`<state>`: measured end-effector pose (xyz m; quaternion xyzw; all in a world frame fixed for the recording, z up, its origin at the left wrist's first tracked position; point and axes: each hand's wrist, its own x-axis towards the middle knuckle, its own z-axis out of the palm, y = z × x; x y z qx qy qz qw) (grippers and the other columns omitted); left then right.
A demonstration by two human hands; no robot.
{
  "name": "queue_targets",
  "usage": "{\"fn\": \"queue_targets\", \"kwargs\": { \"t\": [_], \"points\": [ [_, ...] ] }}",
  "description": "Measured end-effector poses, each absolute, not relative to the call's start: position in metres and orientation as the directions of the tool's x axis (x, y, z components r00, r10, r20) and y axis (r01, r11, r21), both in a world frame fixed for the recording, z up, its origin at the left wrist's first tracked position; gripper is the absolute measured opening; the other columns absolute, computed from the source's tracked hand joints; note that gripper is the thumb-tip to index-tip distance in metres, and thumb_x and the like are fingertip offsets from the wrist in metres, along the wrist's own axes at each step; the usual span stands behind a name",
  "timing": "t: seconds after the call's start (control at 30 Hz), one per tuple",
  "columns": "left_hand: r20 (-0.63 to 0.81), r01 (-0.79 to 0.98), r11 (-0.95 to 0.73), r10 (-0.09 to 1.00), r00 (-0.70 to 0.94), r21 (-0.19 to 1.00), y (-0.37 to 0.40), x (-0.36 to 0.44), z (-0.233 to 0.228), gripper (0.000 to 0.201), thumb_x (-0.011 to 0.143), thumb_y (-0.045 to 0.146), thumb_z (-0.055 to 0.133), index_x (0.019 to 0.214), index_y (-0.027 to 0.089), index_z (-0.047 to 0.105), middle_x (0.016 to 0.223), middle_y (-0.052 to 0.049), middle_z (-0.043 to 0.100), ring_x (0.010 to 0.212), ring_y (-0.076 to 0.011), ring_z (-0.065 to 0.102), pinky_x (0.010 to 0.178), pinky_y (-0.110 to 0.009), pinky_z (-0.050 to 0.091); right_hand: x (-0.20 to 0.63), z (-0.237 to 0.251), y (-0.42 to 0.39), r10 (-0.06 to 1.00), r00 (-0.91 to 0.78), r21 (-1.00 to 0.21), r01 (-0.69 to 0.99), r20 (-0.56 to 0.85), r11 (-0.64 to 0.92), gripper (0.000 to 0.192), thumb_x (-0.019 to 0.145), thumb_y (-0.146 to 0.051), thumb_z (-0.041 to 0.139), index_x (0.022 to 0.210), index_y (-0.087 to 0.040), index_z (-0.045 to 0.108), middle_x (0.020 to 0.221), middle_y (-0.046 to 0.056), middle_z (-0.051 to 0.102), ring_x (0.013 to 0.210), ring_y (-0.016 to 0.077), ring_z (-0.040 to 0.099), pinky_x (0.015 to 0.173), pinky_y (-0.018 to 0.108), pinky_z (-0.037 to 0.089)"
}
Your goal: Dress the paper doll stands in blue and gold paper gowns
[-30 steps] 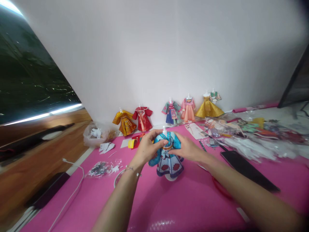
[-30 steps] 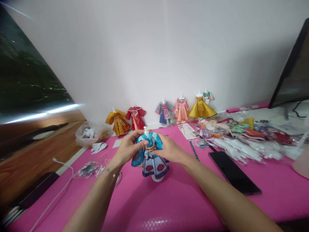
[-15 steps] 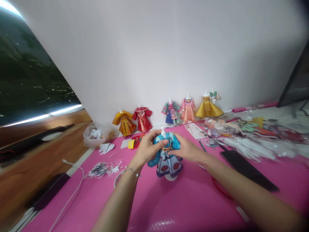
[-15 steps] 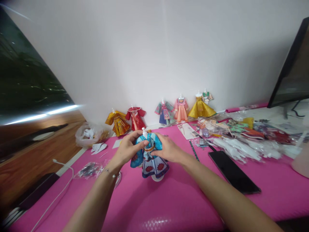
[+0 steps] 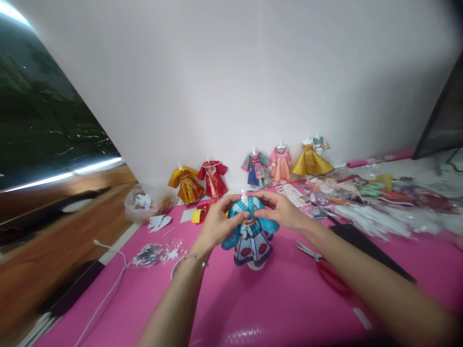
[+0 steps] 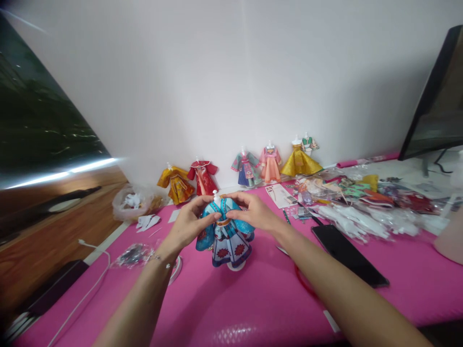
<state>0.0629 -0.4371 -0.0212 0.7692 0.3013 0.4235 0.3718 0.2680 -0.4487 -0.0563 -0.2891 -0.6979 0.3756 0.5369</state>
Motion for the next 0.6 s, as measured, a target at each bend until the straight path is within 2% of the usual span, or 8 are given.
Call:
{"fn": "queue_targets", "kwargs": {
  "t": [0.2, 0.4, 0.6],
  "points": [
    [0.426, 0.137, -0.541, 0.772, 0.471, 0.83, -0.4361, 0.0632, -0.0208, 0.036, 0.071, 0.023, 0.078, 0.105, 0.019, 0.066, 0.104, -0.004, 0.072, 0.095, -0.0203, 0.067, 0.083, -0.03, 0.052, 0.2695, -0.056, -0.4445, 0.816, -0.251, -0.845, -0.015, 0.52, 0.534, 0.047, 0.072, -0.025, 0.076, 0.118, -0.021, 0.069, 0.118, 0.006, 0.071, 0.108, 0.0248, 0.066, 0.095, 0.04, 0.053],
    [0.416, 0.132, -0.513, 0.8, 0.432, 0.848, -0.44, 0.0605, -0.02, 0.042, 0.071, 0.029, 0.079, 0.108, 0.017, 0.064, 0.109, -0.009, 0.071, 0.101, -0.0235, 0.066, 0.085, -0.033, 0.051, 0.2736, -0.0523, -0.442, 0.825, -0.245, -0.852, -0.009, 0.509, 0.523, 0.043, 0.077, -0.039, 0.074, 0.116, -0.021, 0.071, 0.114, 0.006, 0.073, 0.104, 0.024, 0.068, 0.09, 0.038, 0.055],
    [0.389, 0.157, -0.49, 0.818, 0.425, 0.858, -0.4419, 0.0608, -0.0221, 0.038, 0.071, 0.027, 0.078, 0.105, 0.017, 0.065, 0.105, -0.008, 0.072, 0.099, -0.0238, 0.067, 0.084, -0.034, 0.053, 0.2741, -0.0512, -0.4381, 0.842, -0.247, -0.867, 0.014, 0.48, 0.499, 0.039, 0.079, -0.046, 0.072, 0.109, -0.021, 0.074, 0.104, 0.005, 0.076, 0.096, 0.0231, 0.07, 0.085, 0.037, 0.056]
  ]
}}
